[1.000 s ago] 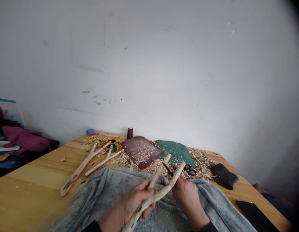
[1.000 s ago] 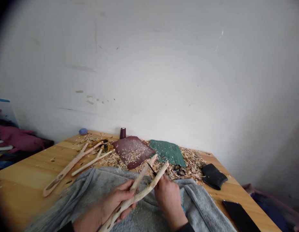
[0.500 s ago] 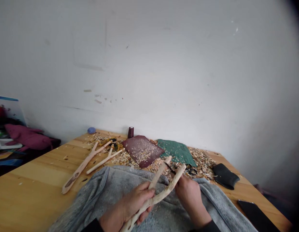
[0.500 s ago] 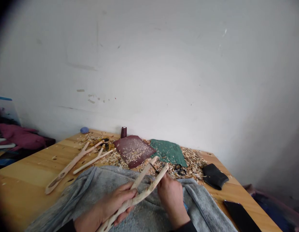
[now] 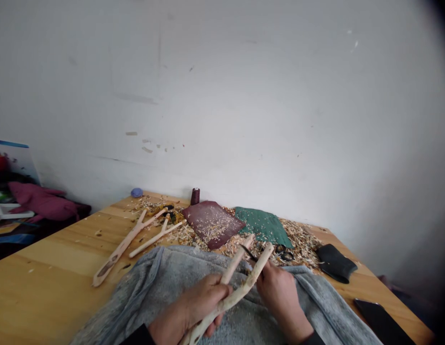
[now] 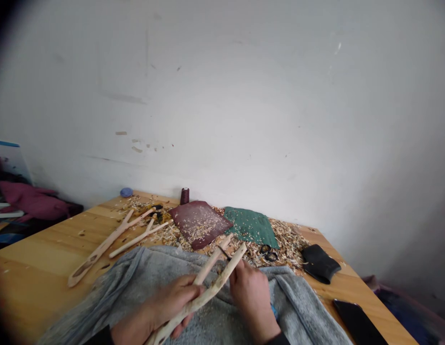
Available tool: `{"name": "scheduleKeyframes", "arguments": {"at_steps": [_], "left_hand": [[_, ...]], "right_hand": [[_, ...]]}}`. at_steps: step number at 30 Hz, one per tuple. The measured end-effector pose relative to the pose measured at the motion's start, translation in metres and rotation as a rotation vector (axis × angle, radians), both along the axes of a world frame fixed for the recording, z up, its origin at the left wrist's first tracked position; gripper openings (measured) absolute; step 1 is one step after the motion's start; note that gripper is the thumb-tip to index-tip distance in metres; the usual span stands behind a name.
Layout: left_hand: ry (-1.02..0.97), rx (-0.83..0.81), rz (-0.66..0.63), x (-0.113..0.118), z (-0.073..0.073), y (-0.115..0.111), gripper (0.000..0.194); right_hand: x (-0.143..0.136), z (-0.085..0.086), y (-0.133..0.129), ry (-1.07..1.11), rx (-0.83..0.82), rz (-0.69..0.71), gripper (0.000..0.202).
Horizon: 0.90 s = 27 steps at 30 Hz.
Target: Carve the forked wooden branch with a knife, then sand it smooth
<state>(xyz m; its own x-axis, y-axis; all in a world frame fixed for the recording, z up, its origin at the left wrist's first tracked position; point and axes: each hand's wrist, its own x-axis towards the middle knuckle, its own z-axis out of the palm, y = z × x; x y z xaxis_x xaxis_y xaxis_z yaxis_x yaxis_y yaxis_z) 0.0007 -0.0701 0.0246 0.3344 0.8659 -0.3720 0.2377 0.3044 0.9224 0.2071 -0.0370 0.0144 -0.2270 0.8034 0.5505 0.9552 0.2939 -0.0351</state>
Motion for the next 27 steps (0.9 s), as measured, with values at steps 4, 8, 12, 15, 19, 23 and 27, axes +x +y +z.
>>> {"name": "scheduleKeyframes", "arguments": {"at_steps": [4, 8, 12, 15, 19, 23, 27], "left_hand": [[0.023, 0.001, 0.013, 0.001, -0.001, 0.0, 0.013], [0.028, 0.03, 0.089, 0.002, -0.003, 0.001, 0.01], [-0.045, 0.035, 0.054, 0.002, -0.005, 0.002, 0.006], [-0.134, 0.032, 0.008, 0.003, -0.007, 0.001, 0.011], [-0.241, -0.002, 0.001, 0.003, -0.01, 0.002, 0.017], [-0.349, -0.1, 0.007, 0.002, -0.014, 0.004, 0.034], [-0.409, -0.123, -0.034, 0.0, -0.01, 0.002, 0.062]], "right_hand": [[0.001, 0.0, -0.001, -0.019, -0.029, 0.063, 0.017], [-0.02, 0.001, -0.015, -0.083, -0.148, 0.288, 0.014], [-0.018, 0.004, -0.011, -0.071, -0.125, 0.195, 0.012], [-0.004, 0.004, -0.001, -0.057, -0.03, 0.016, 0.018], [-0.002, 0.001, 0.0, -0.08, 0.018, 0.042, 0.018], [-0.014, -0.004, -0.008, -0.116, -0.01, 0.205, 0.012], [-0.01, -0.006, -0.005, -0.094, 0.04, 0.092, 0.018]]}}
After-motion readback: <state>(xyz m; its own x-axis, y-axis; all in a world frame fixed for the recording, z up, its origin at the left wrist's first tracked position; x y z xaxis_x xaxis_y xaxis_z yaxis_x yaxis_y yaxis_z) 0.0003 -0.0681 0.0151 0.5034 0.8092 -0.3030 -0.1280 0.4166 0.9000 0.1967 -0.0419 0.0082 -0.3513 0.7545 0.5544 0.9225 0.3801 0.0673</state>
